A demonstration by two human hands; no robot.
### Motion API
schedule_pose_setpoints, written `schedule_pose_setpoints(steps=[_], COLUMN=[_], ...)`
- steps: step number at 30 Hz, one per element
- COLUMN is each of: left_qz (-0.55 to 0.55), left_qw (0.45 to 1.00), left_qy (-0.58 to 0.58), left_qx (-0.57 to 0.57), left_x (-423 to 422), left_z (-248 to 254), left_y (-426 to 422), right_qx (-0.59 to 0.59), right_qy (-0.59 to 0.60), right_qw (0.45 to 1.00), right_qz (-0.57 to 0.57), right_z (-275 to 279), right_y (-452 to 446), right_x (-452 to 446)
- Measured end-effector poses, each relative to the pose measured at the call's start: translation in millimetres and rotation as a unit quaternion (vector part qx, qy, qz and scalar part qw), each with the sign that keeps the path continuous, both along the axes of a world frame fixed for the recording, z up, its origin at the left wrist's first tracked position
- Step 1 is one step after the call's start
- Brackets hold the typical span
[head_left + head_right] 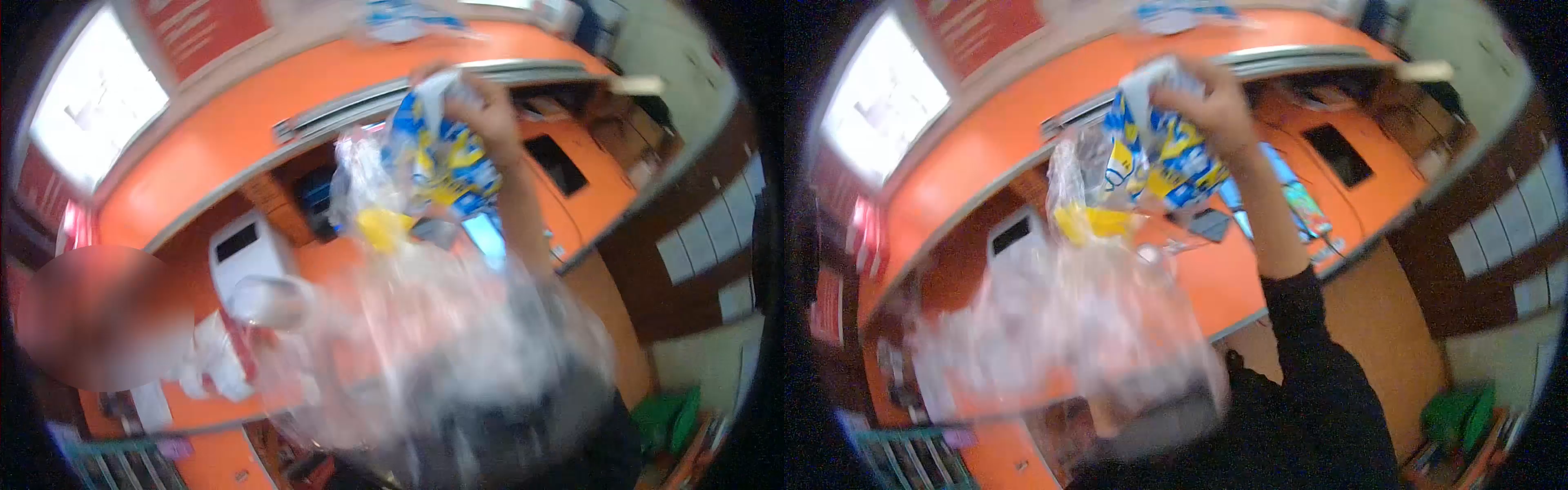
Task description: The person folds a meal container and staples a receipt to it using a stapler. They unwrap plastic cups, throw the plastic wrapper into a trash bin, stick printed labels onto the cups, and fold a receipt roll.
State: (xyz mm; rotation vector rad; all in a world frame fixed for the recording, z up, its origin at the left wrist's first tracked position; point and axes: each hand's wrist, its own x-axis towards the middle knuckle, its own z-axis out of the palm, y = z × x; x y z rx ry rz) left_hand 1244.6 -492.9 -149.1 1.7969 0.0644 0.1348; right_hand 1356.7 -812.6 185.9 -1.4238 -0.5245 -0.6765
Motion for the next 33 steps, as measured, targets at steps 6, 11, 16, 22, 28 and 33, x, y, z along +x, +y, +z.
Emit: schedule_pose_setpoints(steps=[6, 11, 16, 22, 28, 33], left_qz=[-0.212, -0.518, -0.695, -0.801, -0.769, -0.812], left_qw=[0.947, 0.827, 0.709, 0.557, 0.498, 0.418], left_qy=[-0.193, -0.169, 0.019, 0.212, 0.390, 0.399], left_qx=[0.145, 0.133, -0.116, -0.057, 0.090, 0.077], left_x=[-47, -172, -392, -532, -643, -796], left_z=[25, 108, 120, 83, 33, -106], left_y=[-89, -261, -408, -521, -659, -803], right_qx=[-0.128, -0.146, -0.052, -0.047, -0.022, 0.114], right_qy=[0.114, 0.135, 0.006, 0.136, 0.323, 0.377], right_qw=[0.984, 0.961, 0.815, 0.738, 0.723, 0.577], right_qz=[-0.042, -0.192, -0.577, -0.659, -0.610, -0.715], right_z=[-106, -123, -132, -150, -245, -365], right_y=[-49, -117, -193, -264, -325, -402], right_x=[-151, -340, -596, -785, -943, -1097])
